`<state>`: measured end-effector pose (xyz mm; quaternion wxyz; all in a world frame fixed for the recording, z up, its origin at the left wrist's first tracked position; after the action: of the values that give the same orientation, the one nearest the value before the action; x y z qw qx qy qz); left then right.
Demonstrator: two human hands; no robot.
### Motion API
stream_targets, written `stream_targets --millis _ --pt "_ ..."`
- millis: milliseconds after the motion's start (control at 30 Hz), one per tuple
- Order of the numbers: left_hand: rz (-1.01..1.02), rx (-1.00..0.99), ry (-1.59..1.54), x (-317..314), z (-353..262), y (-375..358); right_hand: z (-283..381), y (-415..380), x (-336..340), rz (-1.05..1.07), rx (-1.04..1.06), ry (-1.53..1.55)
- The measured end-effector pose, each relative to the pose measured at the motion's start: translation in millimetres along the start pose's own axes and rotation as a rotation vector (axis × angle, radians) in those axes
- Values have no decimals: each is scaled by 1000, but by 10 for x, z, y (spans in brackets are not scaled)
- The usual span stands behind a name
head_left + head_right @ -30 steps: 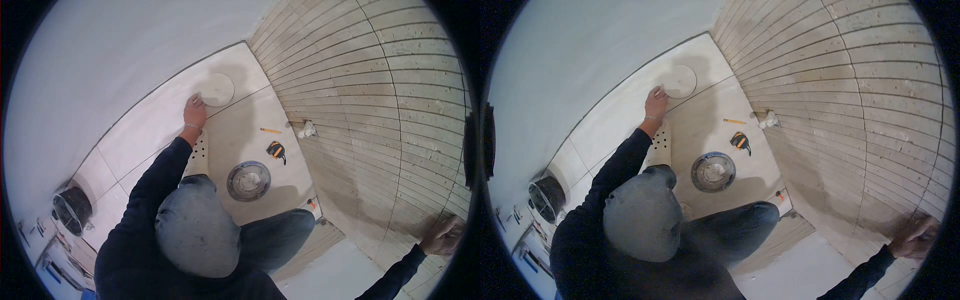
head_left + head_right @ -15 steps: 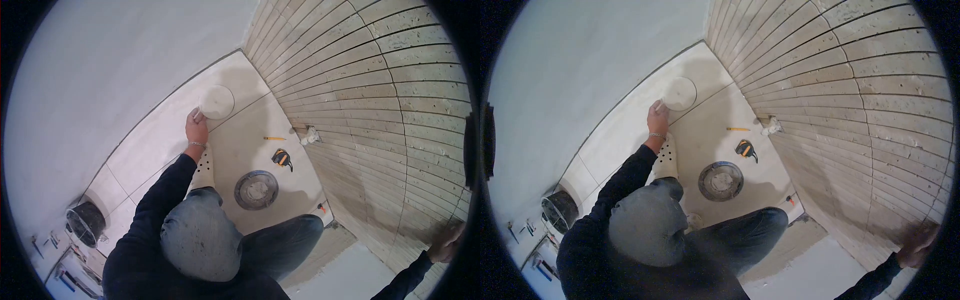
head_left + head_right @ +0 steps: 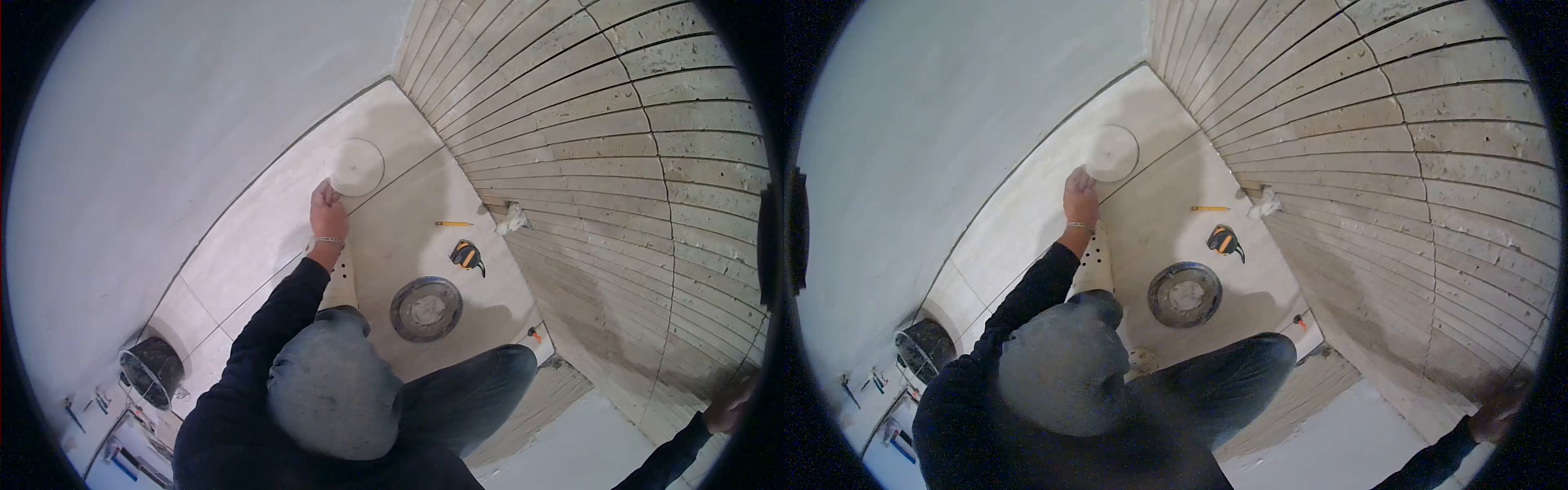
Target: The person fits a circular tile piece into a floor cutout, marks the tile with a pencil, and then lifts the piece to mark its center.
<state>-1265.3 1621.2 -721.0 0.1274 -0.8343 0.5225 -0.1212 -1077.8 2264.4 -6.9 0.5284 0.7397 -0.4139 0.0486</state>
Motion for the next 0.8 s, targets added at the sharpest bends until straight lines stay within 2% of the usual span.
stream_targets --millis 67,133,200,267,333,367,433,567,633,700,800 --pt "-62 -41 115 -18 -87 -107 -3 2 -13 1 0 12" --pt "14 -501 655 -311 -540 -371 4 -1 -16 -2 2 23" --pt "260 -561 606 -776 -429 -593 18 5 -26 -4 4 34" --pt "592 -567 574 -1289 -432 -913 41 5 -36 -7 8 44" --pt "817 -673 639 -1716 -433 -1191 53 4 -50 -4 8 52" --pt "813 -673 638 -1821 -459 -1248 57 1 -55 0 9 53" --pt "1000 -707 840 -2072 -387 -1464 78 1 -69 6 14 56" --pt "961 -735 803 -2155 -383 -1501 104 -28 -95 36 24 50" --pt "697 -698 687 -1958 -555 -1200 140 -97 -127 71 34 57" --pt "462 -766 702 -1638 -646 -855 160 -32 -89 34 24 74" --pt "301 -728 697 -1053 -699 -186 197 6 -81 15 11 126"
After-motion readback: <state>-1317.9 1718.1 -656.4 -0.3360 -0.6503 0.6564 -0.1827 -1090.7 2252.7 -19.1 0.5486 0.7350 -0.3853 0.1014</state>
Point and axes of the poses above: each hand's wrist, its own y-axis towards the middle knuckle, its own x-axis out of the back of the hand, z = x × y, the point moved 9 cm from there along y, towards the middle knuckle, and after that the axes turned 1 degree about -x, right-handed, at the moved point
